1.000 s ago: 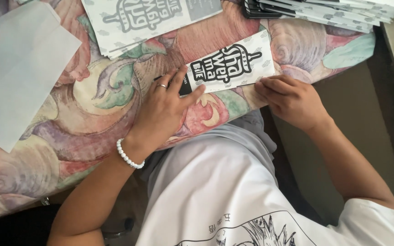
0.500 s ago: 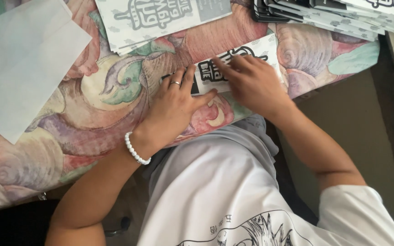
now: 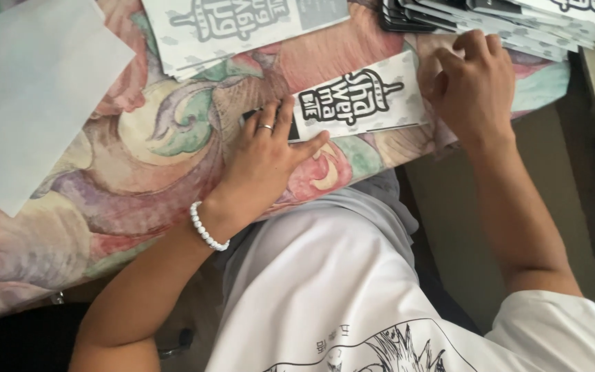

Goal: Folding and stacking printed paper labels for food packaging

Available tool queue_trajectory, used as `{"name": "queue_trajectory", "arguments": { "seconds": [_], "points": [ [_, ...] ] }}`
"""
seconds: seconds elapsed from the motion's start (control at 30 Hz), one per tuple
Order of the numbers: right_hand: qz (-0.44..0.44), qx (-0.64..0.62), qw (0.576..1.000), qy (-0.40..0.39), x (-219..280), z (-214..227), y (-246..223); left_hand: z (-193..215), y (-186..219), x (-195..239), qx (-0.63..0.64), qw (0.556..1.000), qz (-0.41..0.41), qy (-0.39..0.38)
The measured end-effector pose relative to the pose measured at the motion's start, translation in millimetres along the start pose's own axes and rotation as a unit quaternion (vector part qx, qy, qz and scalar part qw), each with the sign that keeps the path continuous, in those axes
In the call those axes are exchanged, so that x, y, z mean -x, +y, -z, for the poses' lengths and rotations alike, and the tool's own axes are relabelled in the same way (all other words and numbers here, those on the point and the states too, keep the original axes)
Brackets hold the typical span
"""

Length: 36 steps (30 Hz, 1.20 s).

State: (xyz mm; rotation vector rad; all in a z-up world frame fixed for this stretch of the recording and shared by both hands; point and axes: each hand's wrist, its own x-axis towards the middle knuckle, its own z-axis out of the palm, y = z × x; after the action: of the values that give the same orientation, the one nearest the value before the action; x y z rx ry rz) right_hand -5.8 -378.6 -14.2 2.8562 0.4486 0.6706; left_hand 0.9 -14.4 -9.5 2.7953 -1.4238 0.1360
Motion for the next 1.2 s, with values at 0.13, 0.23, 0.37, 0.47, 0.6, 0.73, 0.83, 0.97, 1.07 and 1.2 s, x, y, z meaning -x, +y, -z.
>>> {"name": "queue_trajectory", "arguments": {
  "seconds": [0.13, 0.23, 0.37, 0.47, 0.6, 0.73, 0.83, 0.97, 1.07, 1.2],
  "points": [
    [-0.202, -0.301, 0.915, -0.177, 8, 59, -67, 1, 0, 2, 0.025, 0.999, 0.006, 0.038],
    [0.145, -0.167, 0.975, -0.035, 28, 41, -84, 1, 1, 3, 0.079, 0.993, 0.018, 0.087],
    [0.121, -0.204, 0.971, 0.003, 32, 33, -87, 5, 3, 13, 0.136, 0.977, 0.043, 0.161],
    [0.103, -0.187, 0.975, 0.06, 32, 28, -89, -12, -1, 23, 0.125, 0.964, 0.043, 0.229],
    [0.099, -0.2, 0.973, 0.051, 21, 36, -91, -11, -5, 27, 0.149, 0.962, 0.051, 0.224],
    [0.099, -0.189, 0.976, 0.033, 14, 41, -92, -14, -6, 27, 0.111, 0.972, 0.055, 0.199],
    [0.099, -0.18, 0.978, 0.035, -11, 48, -102, 4, -8, 21, 0.127, 0.972, 0.072, 0.184],
    [0.103, -0.232, 0.967, 0.033, -44, 33, -128, 15, -7, 14, 0.088, 0.979, 0.067, 0.17],
    [0.116, -0.237, 0.964, 0.039, -58, 17, -136, 17, -5, 12, 0.077, 0.982, 0.073, 0.154],
    [0.071, -0.292, 0.954, -0.009, -55, 15, -102, 11, -7, 12, 0.067, 0.984, 0.069, 0.153]
  ]
}}
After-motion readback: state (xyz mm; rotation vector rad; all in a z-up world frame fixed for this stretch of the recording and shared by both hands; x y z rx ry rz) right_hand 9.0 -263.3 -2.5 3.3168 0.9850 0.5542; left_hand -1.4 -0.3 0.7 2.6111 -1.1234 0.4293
